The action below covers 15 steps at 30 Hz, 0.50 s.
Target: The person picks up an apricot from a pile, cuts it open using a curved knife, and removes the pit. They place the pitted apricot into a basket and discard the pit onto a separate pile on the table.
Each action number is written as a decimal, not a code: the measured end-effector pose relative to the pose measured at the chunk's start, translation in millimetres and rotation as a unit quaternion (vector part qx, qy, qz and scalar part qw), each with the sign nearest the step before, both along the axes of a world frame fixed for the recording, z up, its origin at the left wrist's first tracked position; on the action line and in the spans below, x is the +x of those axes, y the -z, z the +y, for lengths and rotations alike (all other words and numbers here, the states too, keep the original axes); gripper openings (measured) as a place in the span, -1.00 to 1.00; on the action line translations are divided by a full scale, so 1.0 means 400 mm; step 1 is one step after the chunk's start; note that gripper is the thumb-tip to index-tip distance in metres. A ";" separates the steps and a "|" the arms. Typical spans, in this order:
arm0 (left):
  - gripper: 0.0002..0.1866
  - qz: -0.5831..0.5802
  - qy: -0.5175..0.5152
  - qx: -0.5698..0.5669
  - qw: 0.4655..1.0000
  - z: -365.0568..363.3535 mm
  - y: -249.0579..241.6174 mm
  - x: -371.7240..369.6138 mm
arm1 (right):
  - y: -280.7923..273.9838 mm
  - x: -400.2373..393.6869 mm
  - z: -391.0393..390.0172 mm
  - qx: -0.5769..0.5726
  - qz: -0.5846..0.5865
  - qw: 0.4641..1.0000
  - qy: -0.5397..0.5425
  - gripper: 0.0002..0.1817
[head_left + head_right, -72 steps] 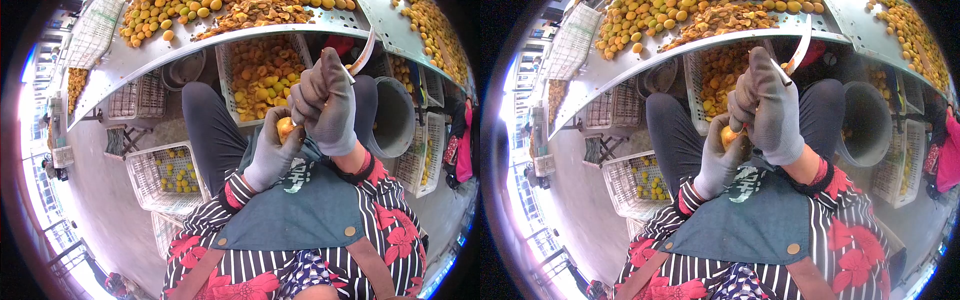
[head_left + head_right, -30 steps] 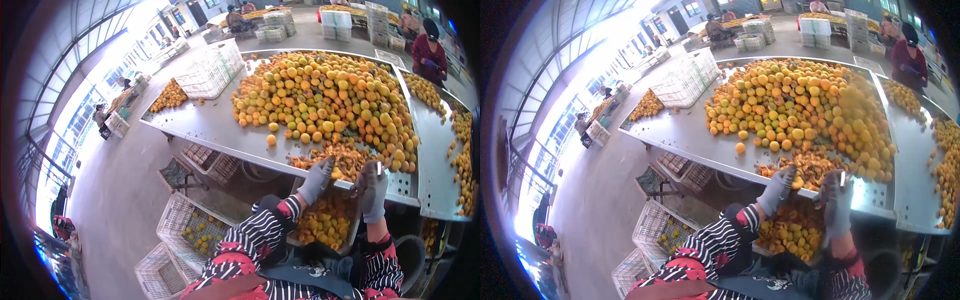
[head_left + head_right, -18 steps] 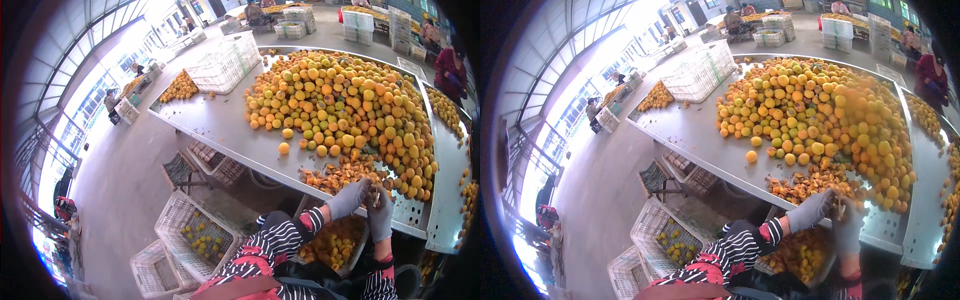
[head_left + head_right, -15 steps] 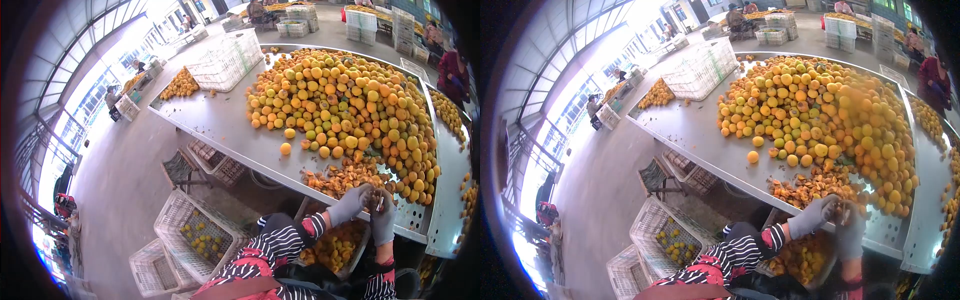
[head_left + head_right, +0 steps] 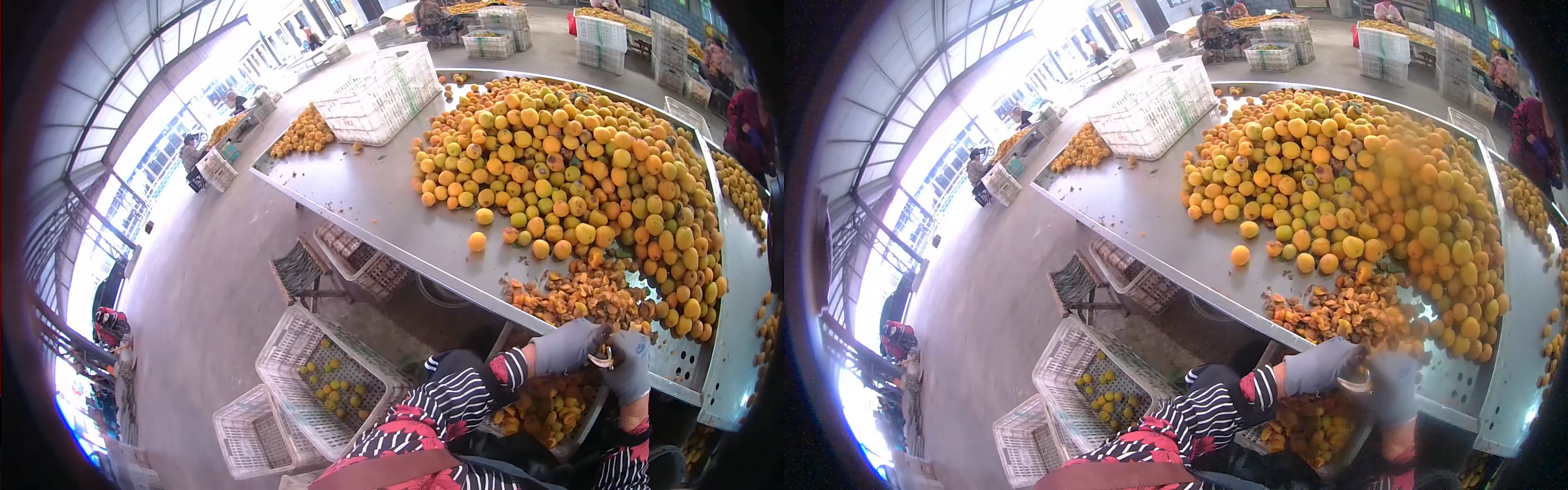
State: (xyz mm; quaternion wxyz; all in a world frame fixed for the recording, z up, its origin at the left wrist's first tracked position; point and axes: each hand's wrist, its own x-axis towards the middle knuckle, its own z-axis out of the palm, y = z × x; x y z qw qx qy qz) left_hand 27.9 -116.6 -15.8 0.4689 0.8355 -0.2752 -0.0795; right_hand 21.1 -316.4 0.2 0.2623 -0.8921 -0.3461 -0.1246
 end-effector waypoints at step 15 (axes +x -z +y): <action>-0.69 -0.139 -0.099 -0.157 0.973 -0.008 -0.017 -0.054 | -0.051 -0.021 0.092 0.595 0.459 0.653 0.092 -0.17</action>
